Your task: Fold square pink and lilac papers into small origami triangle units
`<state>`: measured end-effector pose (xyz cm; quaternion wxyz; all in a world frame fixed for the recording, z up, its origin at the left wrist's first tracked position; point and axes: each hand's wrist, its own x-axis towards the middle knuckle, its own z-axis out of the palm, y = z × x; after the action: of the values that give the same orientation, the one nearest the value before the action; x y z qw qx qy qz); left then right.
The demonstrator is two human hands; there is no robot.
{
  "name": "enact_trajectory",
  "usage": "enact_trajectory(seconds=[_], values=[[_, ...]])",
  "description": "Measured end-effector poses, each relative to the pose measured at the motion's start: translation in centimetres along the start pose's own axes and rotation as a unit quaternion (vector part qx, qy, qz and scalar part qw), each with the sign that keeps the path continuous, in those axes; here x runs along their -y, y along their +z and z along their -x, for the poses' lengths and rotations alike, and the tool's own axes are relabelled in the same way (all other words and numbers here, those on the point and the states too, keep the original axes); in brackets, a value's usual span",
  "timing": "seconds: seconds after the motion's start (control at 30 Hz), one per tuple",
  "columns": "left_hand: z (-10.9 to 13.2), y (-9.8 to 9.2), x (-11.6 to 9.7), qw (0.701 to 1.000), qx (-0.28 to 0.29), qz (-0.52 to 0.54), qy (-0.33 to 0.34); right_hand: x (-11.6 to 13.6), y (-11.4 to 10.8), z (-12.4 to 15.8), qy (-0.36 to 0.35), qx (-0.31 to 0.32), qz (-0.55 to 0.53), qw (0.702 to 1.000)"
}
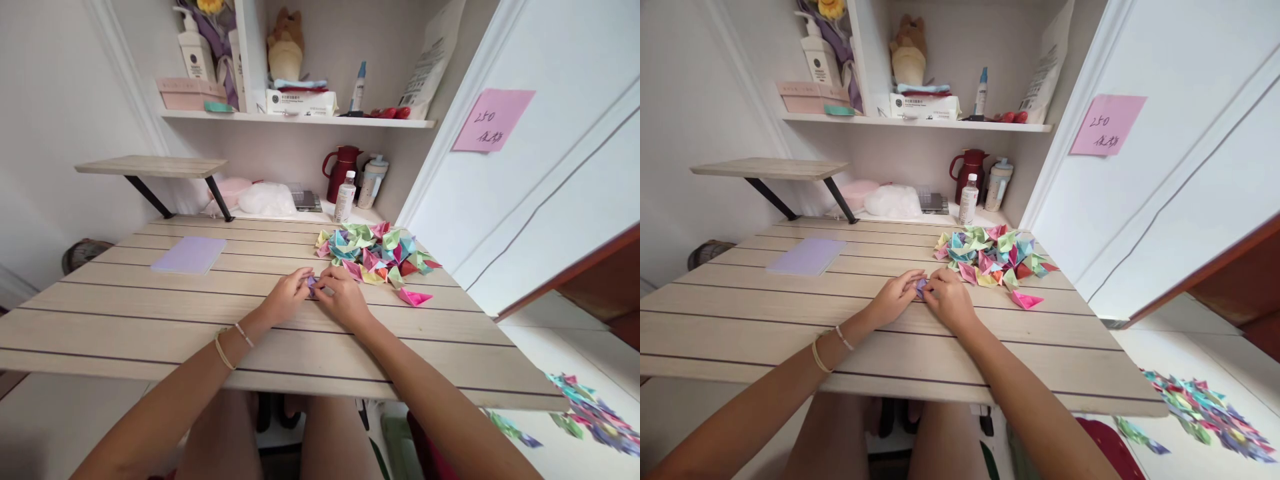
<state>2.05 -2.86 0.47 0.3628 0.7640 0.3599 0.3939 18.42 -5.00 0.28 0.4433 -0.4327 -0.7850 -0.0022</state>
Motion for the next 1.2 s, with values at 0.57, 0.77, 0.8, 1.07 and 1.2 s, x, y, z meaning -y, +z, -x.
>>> enact_trajectory(seconds=[0.57, 0.77, 0.8, 1.07, 1.2], values=[[-0.1, 1.2, 1.3, 0.969, -0.024, 0.220, -0.113, 0.2, -0.5, -0.2, -0.080, 0.028, 0.082, 0.993], [-0.1, 1.1, 1.4, 0.992, -0.039, 0.113, -0.031, -0.3, -0.3, -0.1, -0.082, 0.028, 0.153, 0.984], [-0.1, 1.1, 1.4, 0.995, -0.047, 0.086, -0.017, -0.3, -0.3, -0.1, -0.084, 0.029, 0.160, 0.983], [-0.2, 1.4, 1.3, 0.993, -0.092, -0.068, 0.015, 0.7, 0.2, -0.3, -0.103, 0.014, 0.232, 0.967], [-0.2, 1.5, 1.4, 0.992, -0.115, -0.047, 0.013, 1.3, 0.1, -0.4, -0.105, -0.021, 0.240, 0.965]])
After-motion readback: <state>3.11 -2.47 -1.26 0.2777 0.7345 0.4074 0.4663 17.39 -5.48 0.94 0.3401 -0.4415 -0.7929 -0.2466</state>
